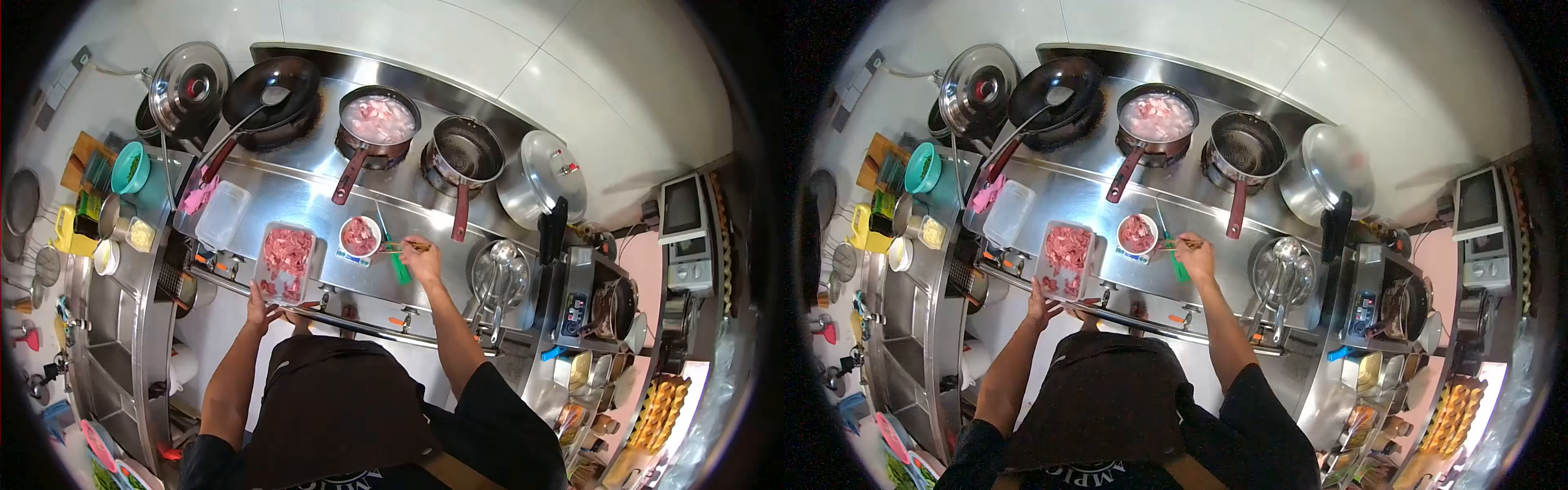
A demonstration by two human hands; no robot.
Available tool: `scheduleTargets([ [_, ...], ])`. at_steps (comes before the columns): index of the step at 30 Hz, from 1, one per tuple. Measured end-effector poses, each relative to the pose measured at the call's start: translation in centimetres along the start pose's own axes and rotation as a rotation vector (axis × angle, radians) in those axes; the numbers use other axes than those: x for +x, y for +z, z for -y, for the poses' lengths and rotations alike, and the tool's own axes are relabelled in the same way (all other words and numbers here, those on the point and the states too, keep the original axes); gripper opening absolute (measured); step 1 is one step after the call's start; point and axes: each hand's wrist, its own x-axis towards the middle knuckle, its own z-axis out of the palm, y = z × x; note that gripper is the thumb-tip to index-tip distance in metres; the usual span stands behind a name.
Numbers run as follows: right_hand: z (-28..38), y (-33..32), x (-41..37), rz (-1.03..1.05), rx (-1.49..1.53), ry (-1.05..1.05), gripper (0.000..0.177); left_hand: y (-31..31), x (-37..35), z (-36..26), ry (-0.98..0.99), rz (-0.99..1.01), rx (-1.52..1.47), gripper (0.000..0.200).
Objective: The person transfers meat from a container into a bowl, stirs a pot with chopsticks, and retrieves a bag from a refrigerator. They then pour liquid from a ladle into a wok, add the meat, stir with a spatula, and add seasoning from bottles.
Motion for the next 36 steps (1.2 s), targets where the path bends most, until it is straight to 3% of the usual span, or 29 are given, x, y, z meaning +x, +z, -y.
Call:
scheduleTargets([
  [8,-1.5,0.4,1.1,0.007,-0.012,0.0,0.019,0.8,-0.7,-0.5,-0.018,-0.07,0.003,0.097],
  [12,-2.8,-1.6,1.1,-0.026,0.171,0.03,0.022,0.8,-0.5,-0.4,0.003,-0.054,-0.013,0.096],
  [19,3.2,-5.7,-2.8,-0.019,0.296,-0.011,0.024,0.9,-0.6,0.1,0.038,-0.052,-0.019,0.091],
  [23,6.8,-4.4,-3.2,-0.011,0.292,-0.06,0.025,1.0,-1.1,-0.2,0.063,-0.008,-0.008,0.1],
  [36,9.8,1.1,-2.3,0.047,0.226,-0.118,0.026,1.1,-1.3,0.4,0.106,-0.056,-0.024,0.084],
])
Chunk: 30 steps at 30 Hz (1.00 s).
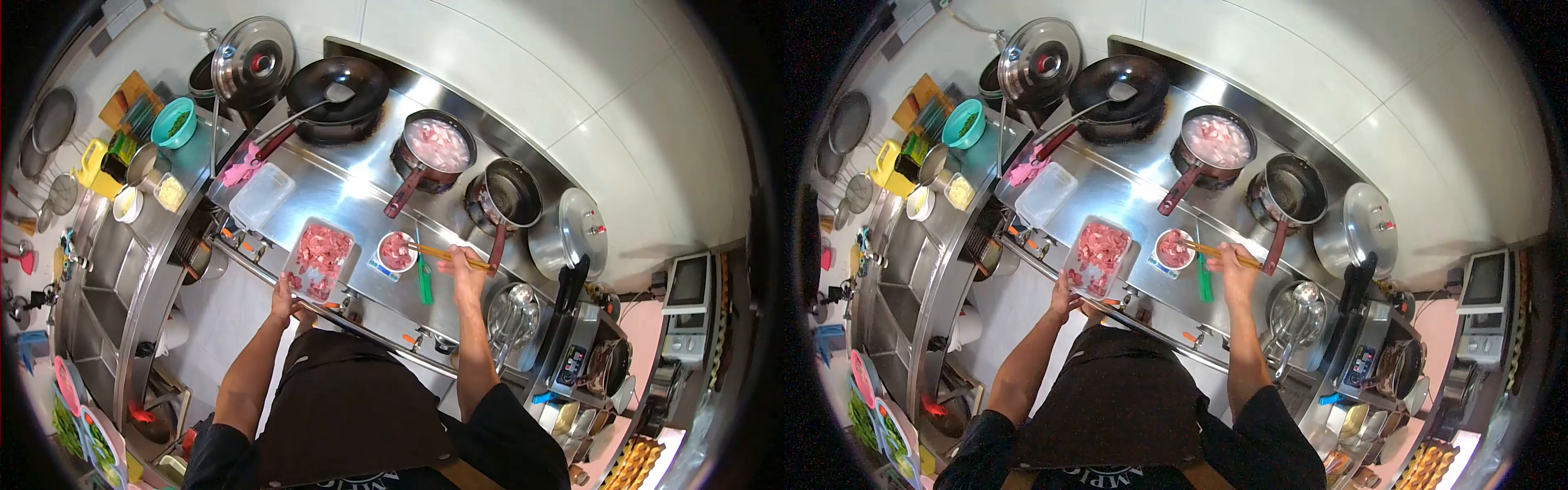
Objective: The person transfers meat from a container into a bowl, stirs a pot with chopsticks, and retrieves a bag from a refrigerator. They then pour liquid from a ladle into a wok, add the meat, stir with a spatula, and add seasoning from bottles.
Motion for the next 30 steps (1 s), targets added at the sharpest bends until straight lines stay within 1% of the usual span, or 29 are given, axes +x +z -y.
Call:
scheduleTargets([
  [4,0.0,0.7,0.4,0.038,-0.11,0.04,0.028,-0.3,1.3,1.0,0.023,-0.043,-0.019,0.08],
  [7,-3.4,0.2,1.8,0.18,-0.19,0.067,0.028,-0.2,1.4,1.2,0.029,-0.072,-0.029,0.079],
  [8,-3.8,-0.1,2.0,0.156,-0.18,0.065,0.027,-0.1,1.5,1.2,0.032,-0.08,-0.032,0.08],
  [13,-1.0,0.4,0.8,0.075,-0.166,0.052,0.024,-0.2,0.9,0.7,0.035,-0.053,-0.054,0.08],
  [17,0.2,-0.1,0.2,0.011,-0.146,0.036,0.027,-0.1,1.1,0.8,0.039,-0.065,-0.061,0.078],
  [22,-0.2,-1.1,-0.7,0.0,-0.143,0.026,0.031,-0.7,1.9,1.5,0.013,-0.048,-0.03,0.077],
  [30,-1.3,-1.1,-0.8,-0.024,-0.147,0.039,0.027,-0.7,1.8,1.5,0.028,-0.042,-0.019,0.075],
])
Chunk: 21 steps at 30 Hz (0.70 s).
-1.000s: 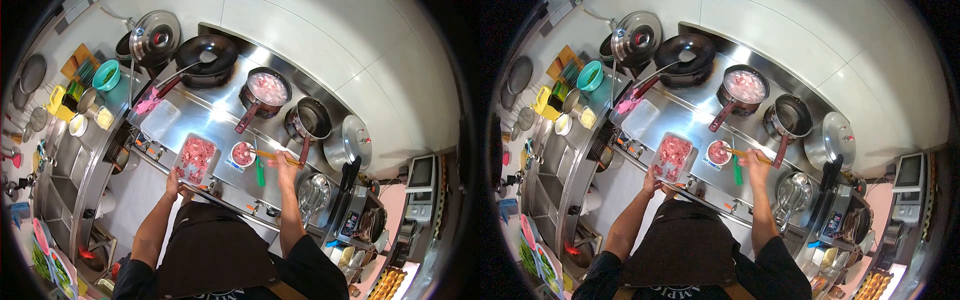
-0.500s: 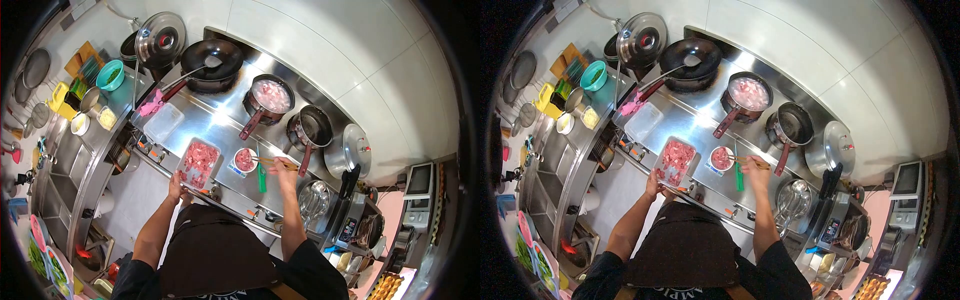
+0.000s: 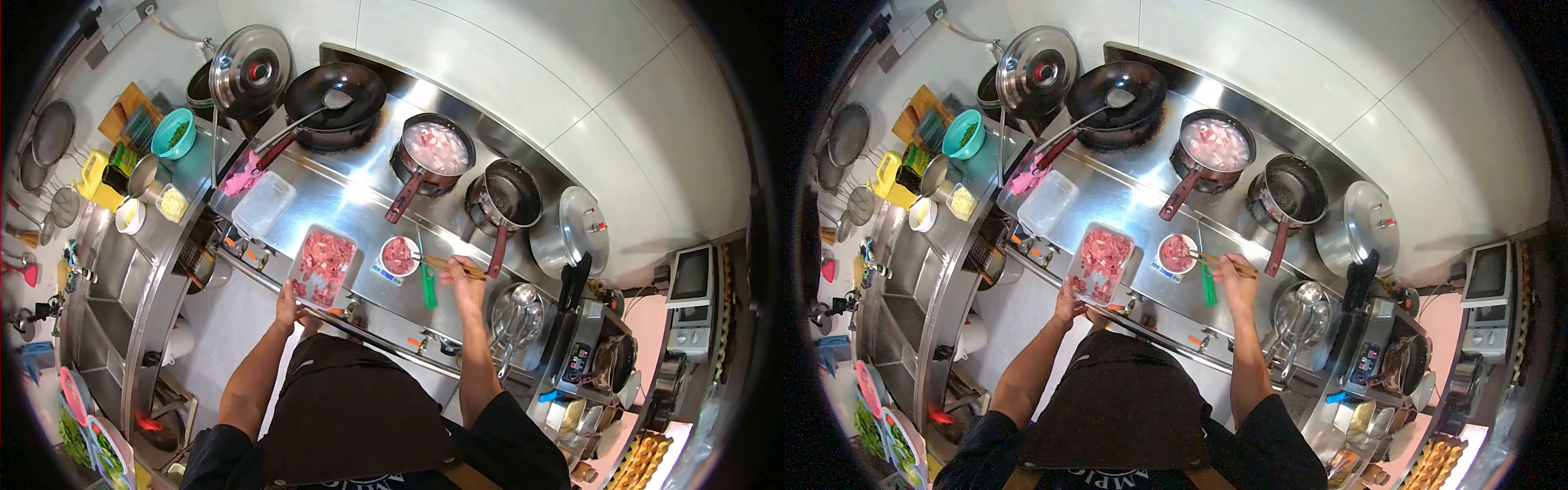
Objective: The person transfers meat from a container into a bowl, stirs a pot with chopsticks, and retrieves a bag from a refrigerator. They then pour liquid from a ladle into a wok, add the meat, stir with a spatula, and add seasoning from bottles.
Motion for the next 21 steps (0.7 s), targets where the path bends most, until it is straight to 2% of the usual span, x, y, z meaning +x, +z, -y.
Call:
scheduleTargets([
  [7,-2.4,1.9,1.8,0.09,-0.047,0.004,0.026,0.3,-0.9,-0.5,-0.011,-0.02,0.038,0.079],
  [11,-4.9,2.8,3.0,0.032,-0.013,-0.012,0.025,0.4,-1.5,-0.8,-0.018,-0.022,0.06,0.079],
  [14,-4.2,2.4,2.6,-0.045,0.085,-0.026,0.025,-0.1,-0.8,-0.2,-0.008,0.009,0.065,0.079],
  [16,-1.2,1.6,1.1,-0.054,0.127,-0.042,0.026,0.1,-1.1,-0.4,-0.017,-0.018,0.023,0.076],
  [21,1.7,3.0,-1.5,0.074,0.196,-0.077,0.025,1.8,0.1,0.7,-0.012,-0.029,-0.188,0.067],
])
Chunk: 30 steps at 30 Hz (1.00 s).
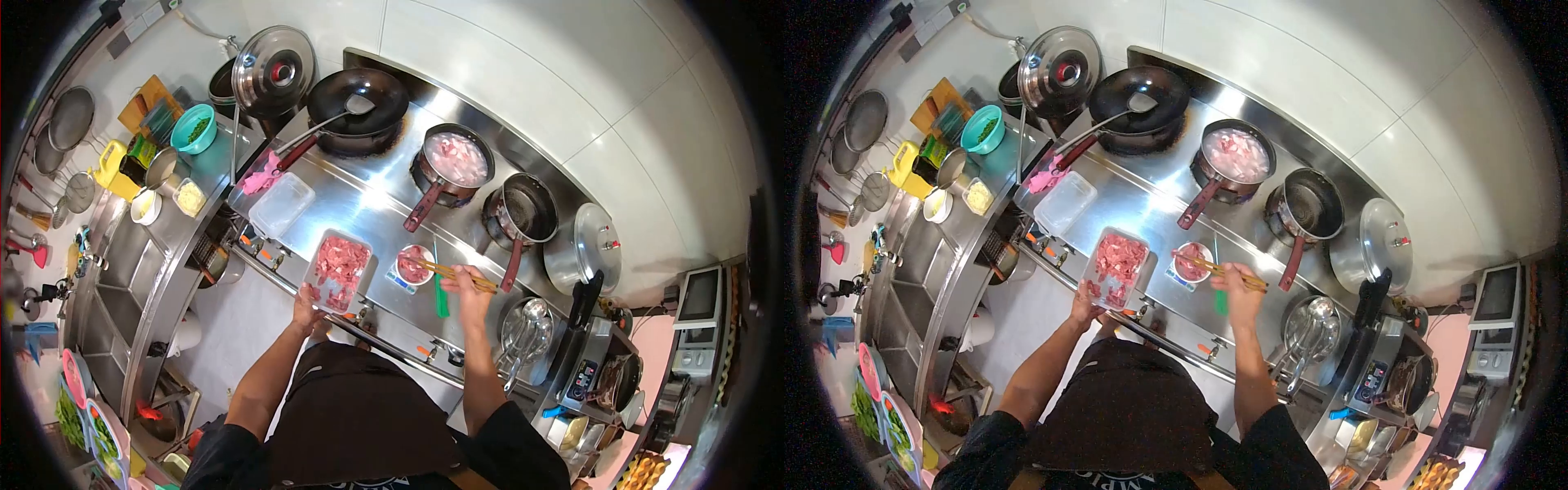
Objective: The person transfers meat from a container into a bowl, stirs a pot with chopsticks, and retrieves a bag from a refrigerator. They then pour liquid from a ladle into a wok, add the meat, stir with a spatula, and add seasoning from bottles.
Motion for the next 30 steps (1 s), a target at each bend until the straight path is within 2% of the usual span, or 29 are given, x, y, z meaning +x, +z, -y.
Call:
scheduleTargets([
  [3,-1.8,4.5,-1.1,0.144,0.075,0.026,0.023,0.4,0.6,0.3,-0.012,0.069,-0.03,0.064],
  [5,-6.9,7.0,-0.8,0.368,-0.053,0.105,0.028,1.5,0.6,-0.1,-0.039,0.034,-0.054,0.064],
  [8,-10.0,9.7,-1.7,0.372,-0.149,0.19,0.028,1.5,2.5,-0.4,-0.021,0.088,-0.063,0.063],
  [11,-9.4,9.6,-2.1,0.24,0.248,0.313,0.029,1.8,1.5,-2.6,-0.025,0.071,0.027,0.063],
  [14,-11.8,9.3,-2.1,0.133,0.196,0.327,0.029,0.1,4.1,-2.9,-0.021,0.146,0.076,0.063],
  [17,-11.7,7.7,-2.3,0.042,0.352,0.364,0.026,-0.3,5.1,-4.8,-0.069,0.114,0.081,0.063],
  [20,-9.9,3.9,-3.1,-0.057,0.496,0.373,0.023,-0.9,6.1,-7.0,-0.089,0.216,0.058,0.065],
  [21,-10.0,2.2,-3.5,-0.089,0.564,0.311,0.021,-1.6,6.8,-7.9,-0.132,0.31,0.052,0.067],
  [22,-10.7,0.4,-3.9,-0.117,0.632,0.248,0.02,-2.3,7.4,-8.8,-0.189,0.313,0.049,0.075],
  [23,-11.7,-1.6,-4.3,-0.139,0.699,0.182,0.019,-3.6,8.8,-9.3,-0.159,0.225,0.113,0.082],
  [24,-13.3,-3.8,-4.6,-0.275,0.735,0.14,0.018,-5.1,10.6,-9.8,-0.127,0.133,0.175,0.09],
  [25,-14.8,-5.9,-4.9,-0.409,0.768,0.103,0.018,-6.6,12.1,-10.8,-0.068,0.061,0.209,0.089],
  [27,-16.4,-9.8,-5.1,-0.463,0.784,-0.034,0.022,-8.6,14.7,-12.5,0.02,-0.131,0.226,0.085],
  [29,-19.9,-12.7,-4.7,-0.775,0.932,-0.008,0.027,-10.1,16.9,-14.6,0.087,-0.385,0.188,0.081],
  [30,-21.0,-13.1,-3.6,-0.92,1.005,0.016,0.029,-11.3,19.1,-14.8,0.088,-0.392,0.154,0.081],
])
